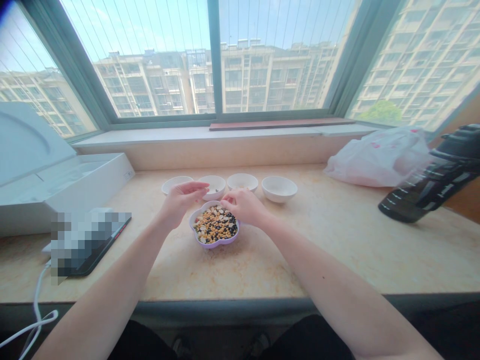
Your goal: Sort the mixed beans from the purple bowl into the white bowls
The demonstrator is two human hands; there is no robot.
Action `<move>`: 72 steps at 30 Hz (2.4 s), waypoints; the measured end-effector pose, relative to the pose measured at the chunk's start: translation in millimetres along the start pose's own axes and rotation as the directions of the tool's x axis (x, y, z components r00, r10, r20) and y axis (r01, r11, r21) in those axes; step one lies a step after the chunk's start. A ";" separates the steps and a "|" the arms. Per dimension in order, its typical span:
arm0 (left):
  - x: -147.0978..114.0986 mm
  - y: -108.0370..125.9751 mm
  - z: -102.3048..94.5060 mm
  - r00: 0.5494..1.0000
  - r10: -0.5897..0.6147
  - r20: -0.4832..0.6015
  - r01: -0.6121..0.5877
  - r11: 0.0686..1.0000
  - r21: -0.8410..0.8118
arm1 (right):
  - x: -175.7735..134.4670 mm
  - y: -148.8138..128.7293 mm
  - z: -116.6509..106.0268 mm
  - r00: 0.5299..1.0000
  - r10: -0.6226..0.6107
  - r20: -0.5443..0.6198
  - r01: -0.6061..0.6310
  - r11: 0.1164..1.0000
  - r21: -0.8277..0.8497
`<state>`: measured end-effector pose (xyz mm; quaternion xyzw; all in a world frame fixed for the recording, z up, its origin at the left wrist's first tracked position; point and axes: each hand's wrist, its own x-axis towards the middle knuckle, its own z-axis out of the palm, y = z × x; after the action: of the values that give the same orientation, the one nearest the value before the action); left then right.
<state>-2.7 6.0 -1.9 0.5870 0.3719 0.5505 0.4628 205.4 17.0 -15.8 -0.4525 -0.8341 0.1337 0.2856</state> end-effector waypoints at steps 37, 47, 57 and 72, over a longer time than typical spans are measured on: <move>24.7 -5.1 -52.4 0.875 0.324 -0.358 -0.095 0.842 0.530 | -0.8 -2.4 -2.4 0.999 -0.014 0.048 0.014 1.000 -0.002; 38.0 -34.6 -84.2 0.951 0.179 -0.253 0.131 0.507 0.852 | -5.9 -1.6 -5.8 0.939 -0.129 0.319 0.086 0.986 0.144; 31.8 -29.8 -65.8 0.962 0.218 -0.167 0.018 0.557 0.831 | -8.9 -10.3 -9.3 0.870 -0.143 0.472 0.111 0.989 0.095; -2.6 -12.3 -2.3 0.958 0.048 0.282 -0.249 0.627 0.739 | -6.0 -8.0 -4.7 0.837 -0.128 0.532 0.127 0.991 0.040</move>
<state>-4.4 7.5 -14.5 0.8170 0.4624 0.3035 0.1631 205.3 7.4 -10.3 -0.3405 -0.9086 0.2363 0.0515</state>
